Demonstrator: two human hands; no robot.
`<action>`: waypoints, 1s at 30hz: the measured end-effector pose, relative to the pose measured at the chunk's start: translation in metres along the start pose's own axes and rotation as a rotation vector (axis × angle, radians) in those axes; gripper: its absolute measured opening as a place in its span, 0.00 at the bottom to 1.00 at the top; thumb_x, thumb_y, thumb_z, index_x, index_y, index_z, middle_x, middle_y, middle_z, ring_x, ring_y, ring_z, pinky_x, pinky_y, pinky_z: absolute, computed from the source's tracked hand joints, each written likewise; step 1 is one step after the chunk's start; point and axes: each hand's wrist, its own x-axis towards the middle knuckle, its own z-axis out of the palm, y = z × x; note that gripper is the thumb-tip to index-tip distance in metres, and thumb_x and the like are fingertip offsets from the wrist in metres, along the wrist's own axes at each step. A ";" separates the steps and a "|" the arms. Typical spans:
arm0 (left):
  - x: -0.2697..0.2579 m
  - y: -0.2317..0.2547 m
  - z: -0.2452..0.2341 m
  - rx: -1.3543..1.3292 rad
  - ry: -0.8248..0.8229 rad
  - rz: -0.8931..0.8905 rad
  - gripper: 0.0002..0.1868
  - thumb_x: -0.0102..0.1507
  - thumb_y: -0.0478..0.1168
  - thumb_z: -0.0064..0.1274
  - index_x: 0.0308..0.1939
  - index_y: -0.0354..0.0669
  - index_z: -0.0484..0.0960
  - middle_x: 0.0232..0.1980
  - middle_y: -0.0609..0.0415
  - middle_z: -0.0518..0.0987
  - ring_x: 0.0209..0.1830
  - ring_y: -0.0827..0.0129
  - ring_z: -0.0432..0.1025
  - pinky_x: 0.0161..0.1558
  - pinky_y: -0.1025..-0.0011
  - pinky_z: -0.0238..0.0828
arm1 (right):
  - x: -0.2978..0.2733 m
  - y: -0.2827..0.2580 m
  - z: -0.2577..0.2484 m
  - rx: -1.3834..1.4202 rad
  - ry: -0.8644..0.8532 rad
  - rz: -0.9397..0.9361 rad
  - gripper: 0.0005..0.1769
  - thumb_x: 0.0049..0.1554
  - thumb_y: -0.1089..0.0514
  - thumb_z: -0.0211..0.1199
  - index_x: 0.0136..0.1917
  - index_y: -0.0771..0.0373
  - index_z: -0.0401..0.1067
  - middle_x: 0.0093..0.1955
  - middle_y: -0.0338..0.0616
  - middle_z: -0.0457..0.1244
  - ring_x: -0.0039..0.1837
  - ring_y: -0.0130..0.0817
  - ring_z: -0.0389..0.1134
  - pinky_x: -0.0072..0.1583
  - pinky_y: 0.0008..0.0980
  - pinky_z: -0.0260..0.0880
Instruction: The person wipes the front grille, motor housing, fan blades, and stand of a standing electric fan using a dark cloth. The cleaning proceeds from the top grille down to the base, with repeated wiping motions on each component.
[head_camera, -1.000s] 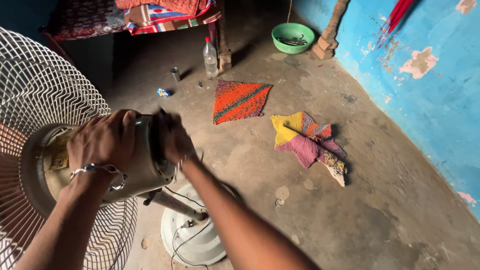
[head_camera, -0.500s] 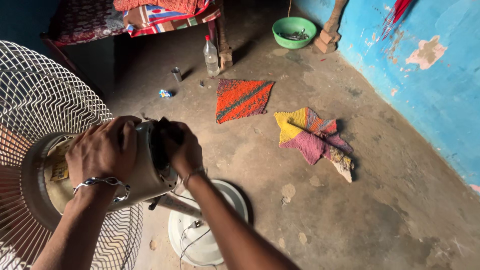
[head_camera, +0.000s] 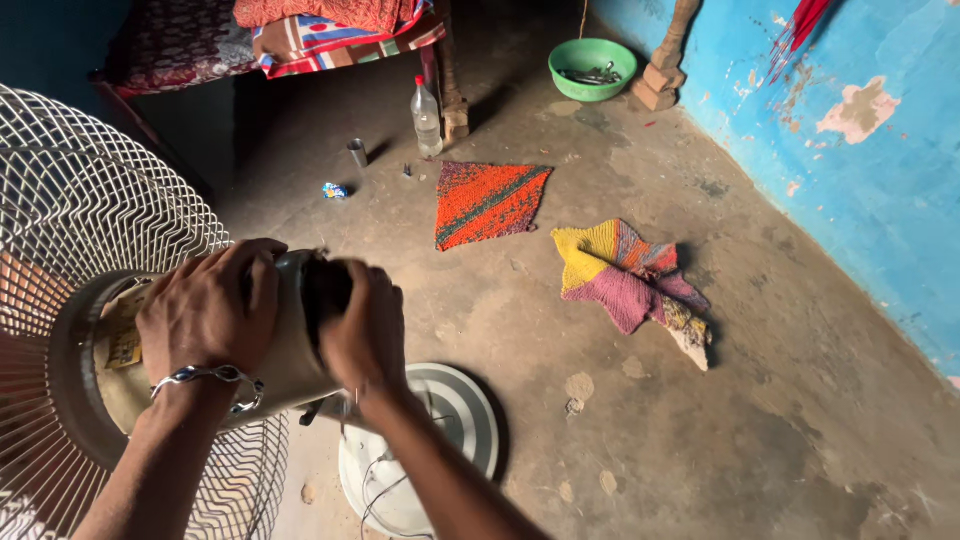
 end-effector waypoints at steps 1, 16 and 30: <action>-0.001 -0.001 -0.003 0.001 0.007 0.000 0.20 0.71 0.52 0.38 0.54 0.58 0.86 0.53 0.50 0.84 0.56 0.55 0.76 0.62 0.55 0.67 | 0.013 -0.003 0.006 -0.005 -0.043 0.098 0.24 0.52 0.68 0.60 0.63 0.64 0.66 0.58 0.57 0.64 0.61 0.57 0.64 0.63 0.50 0.64; -0.003 -0.007 0.008 -0.017 0.019 0.049 0.18 0.75 0.50 0.38 0.50 0.52 0.85 0.45 0.51 0.84 0.43 0.57 0.77 0.59 0.54 0.68 | -0.059 0.089 0.024 0.894 0.273 0.799 0.08 0.60 0.63 0.62 0.50 0.68 0.68 0.33 0.40 0.65 0.36 0.38 0.63 0.40 0.41 0.64; -0.006 0.042 0.013 -0.079 0.120 -0.048 0.18 0.65 0.55 0.44 0.46 0.55 0.87 0.49 0.53 0.86 0.54 0.56 0.75 0.66 0.55 0.55 | -0.038 0.020 0.003 0.881 -0.027 0.558 0.21 0.69 0.53 0.49 0.69 0.65 0.69 0.62 0.50 0.66 0.61 0.36 0.66 0.61 0.32 0.67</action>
